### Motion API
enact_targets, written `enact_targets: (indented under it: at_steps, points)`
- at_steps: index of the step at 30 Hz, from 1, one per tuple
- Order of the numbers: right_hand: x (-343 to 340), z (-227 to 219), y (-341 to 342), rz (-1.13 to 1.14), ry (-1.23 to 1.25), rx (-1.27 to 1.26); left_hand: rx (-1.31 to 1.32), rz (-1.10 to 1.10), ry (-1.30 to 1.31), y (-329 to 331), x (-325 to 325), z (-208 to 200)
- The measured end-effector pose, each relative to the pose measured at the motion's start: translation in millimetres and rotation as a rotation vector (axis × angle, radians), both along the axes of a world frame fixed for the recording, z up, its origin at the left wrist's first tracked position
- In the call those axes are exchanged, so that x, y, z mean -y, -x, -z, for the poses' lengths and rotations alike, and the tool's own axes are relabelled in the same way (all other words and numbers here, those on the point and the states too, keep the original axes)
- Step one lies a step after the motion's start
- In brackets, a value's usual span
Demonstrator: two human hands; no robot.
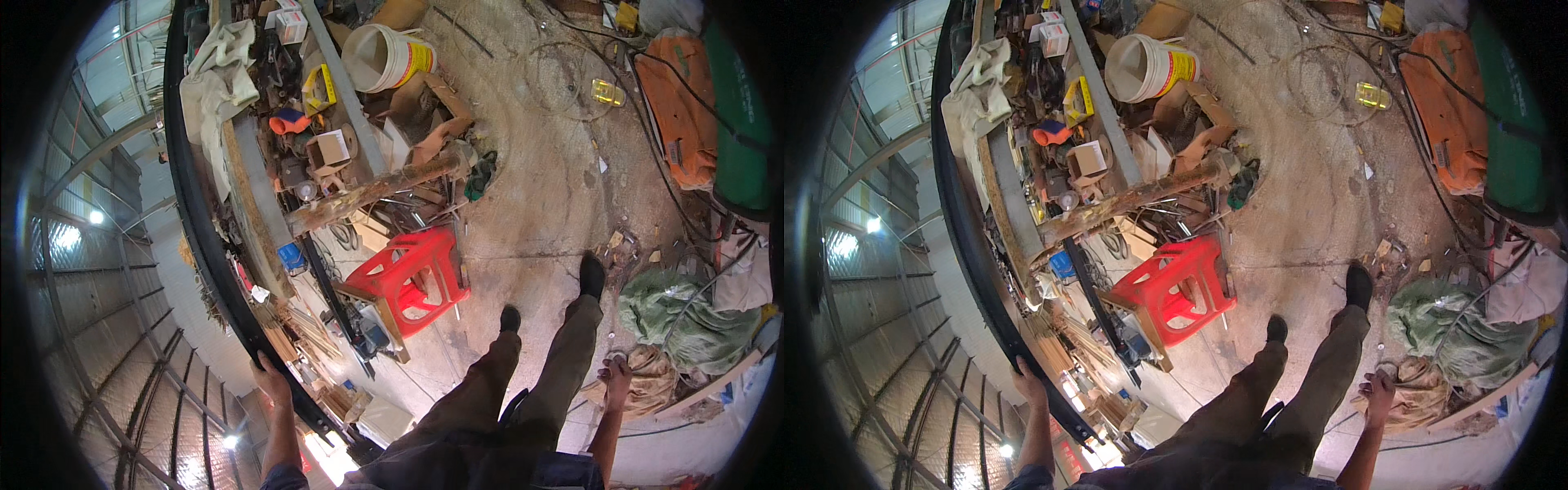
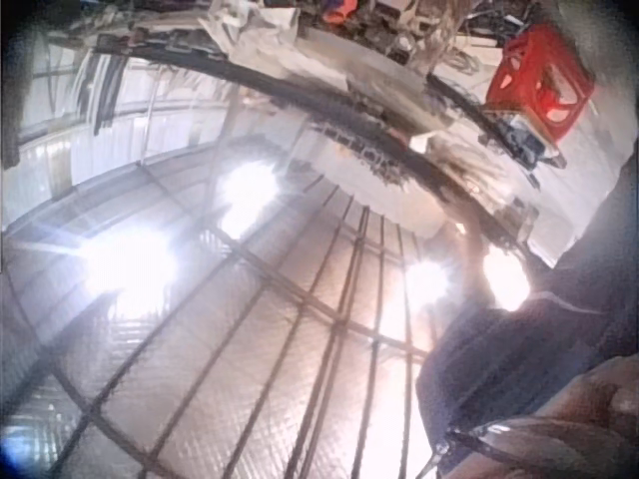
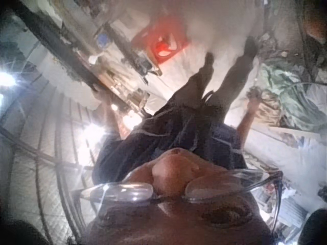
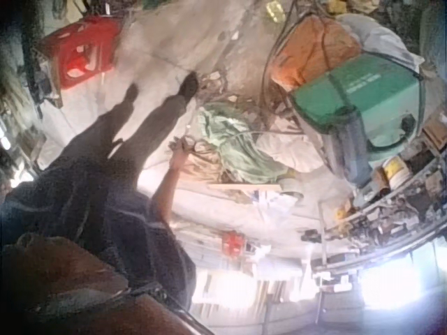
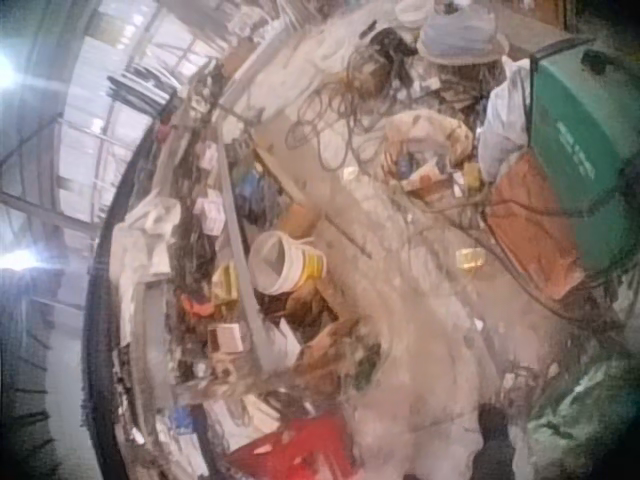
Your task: The person assembles a large wooden frame by marking positions with a red marker, drilling holes with a cordless drill, applying sealant with a caulking gun, and fastening components with a nail gun. The person moves around the workshop to retrieve tools and materials while working on the frame.
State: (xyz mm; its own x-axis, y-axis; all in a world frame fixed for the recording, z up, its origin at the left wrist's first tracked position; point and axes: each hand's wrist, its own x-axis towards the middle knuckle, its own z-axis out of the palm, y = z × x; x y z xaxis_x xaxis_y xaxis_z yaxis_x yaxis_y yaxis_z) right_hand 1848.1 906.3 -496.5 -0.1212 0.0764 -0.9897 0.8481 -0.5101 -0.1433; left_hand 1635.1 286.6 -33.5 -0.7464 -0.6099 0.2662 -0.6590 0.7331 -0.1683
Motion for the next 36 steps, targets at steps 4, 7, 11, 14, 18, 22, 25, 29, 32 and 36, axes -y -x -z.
enact_targets:
  at_steps: [4, 7, 11, 14, 18, 22, 25, 29, 32, 36]
  points:
    - [10.6, 4.2, 12.4, 0.029, -0.043, 0.011, -0.044, 0.023, 0.028, 4.8, -11.4, 7.6]
    - [14.3, 8.9, 13.8, 0.030, -0.009, -0.003, -0.061, 0.039, -0.036, 9.0, -21.9, 8.9]
    - [16.0, 12.0, 25.1, 0.032, -0.003, -0.021, -0.059, 0.045, -0.044, 0.4, -13.5, 4.4]
    - [11.6, 6.8, 24.9, 0.070, -0.008, -0.012, -0.079, 0.047, -0.068, 9.6, -24.3, 6.3]
    - [-4.9, 3.1, 12.7, -0.018, -0.007, -0.014, -0.041, -0.022, -0.113, 6.6, -15.2, 2.5]
    - [-21.9, -36.6, 40.2, -0.091, -0.037, -0.024, -0.055, 0.015, -0.124, 2.1, -4.8, -0.1]
    - [-36.2, -73.0, 67.9, -0.258, -0.046, -0.102, -0.052, -0.069, -0.164, 13.7, -22.4, -6.9]
    - [-43.5, -120.6, 139.7, -0.380, -0.026, -0.142, -0.057, -0.183, -0.176, 14.9, -27.9, -15.7]
    - [-32.7, -146.7, 214.3, -0.472, -0.087, -0.223, -0.090, -0.198, -0.207, 19.2, -27.0, -19.3]
    - [-8.8, -163.2, 341.3, -0.716, -0.228, -0.434, -0.263, -0.287, -0.389, 14.9, -30.9, -26.7]
